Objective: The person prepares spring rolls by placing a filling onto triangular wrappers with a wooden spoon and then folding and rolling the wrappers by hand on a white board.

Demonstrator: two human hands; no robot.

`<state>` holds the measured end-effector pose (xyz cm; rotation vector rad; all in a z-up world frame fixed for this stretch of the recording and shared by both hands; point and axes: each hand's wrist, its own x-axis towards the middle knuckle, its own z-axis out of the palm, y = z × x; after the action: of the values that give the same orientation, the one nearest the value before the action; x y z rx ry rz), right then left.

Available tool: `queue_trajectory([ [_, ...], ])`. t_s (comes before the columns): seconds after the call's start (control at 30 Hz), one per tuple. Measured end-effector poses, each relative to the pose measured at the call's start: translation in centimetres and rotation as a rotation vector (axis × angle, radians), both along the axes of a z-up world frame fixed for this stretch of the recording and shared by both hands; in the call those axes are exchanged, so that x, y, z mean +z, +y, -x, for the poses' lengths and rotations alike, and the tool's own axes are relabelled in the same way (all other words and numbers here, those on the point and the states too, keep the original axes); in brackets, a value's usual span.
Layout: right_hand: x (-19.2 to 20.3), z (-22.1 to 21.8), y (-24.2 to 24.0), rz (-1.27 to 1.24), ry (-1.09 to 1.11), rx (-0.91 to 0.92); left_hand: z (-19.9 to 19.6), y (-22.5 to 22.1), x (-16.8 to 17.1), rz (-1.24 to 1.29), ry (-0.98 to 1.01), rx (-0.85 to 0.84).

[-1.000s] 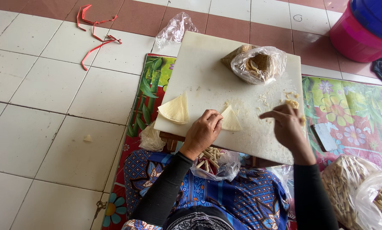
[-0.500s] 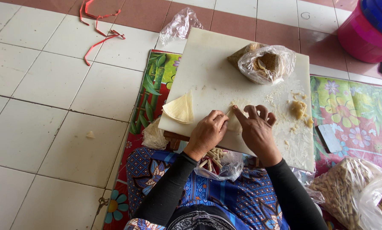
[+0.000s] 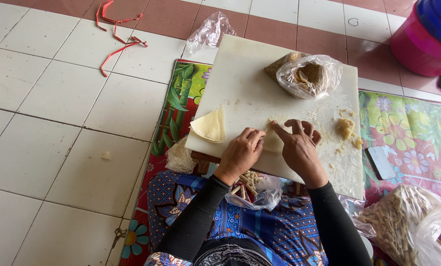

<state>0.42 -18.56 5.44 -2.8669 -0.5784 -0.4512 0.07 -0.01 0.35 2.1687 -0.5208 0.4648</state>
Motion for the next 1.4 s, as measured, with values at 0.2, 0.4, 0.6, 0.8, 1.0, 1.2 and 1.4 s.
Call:
queue_trajectory([
  [0.2,0.9,2.0,0.2,0.067,-0.024,0.016,-0.2,-0.1,-0.4,0.001,-0.020,0.008],
  [0.4,-0.3,0.9,-3.6,0.047,-0.009,-0.003,-0.1,-0.1,-0.4,-0.003,-0.009,-0.003],
  [0.6,1.2,-5.3,-7.0,-0.050,-0.201,-0.167,0.0,0.0,0.2,0.032,-0.027,0.011],
  [0.8,1.8,-12.5,-6.8,-0.102,-0.286,-0.060,0.1,0.0,0.6,0.043,-0.008,0.015],
  [1.0,0.6,-16.2,-8.1,-0.070,-0.375,-0.199,-0.1,0.0,0.5,0.048,0.008,0.011],
  [1.2,0.5,-15.2,-7.6,-0.028,-0.505,-0.191,0.0,0.1,0.4,0.066,-0.009,0.020],
  [1.4,-0.9,-17.0,-9.5,-0.601,-0.246,-0.252,0.1,0.0,0.4,0.072,-0.014,0.023],
])
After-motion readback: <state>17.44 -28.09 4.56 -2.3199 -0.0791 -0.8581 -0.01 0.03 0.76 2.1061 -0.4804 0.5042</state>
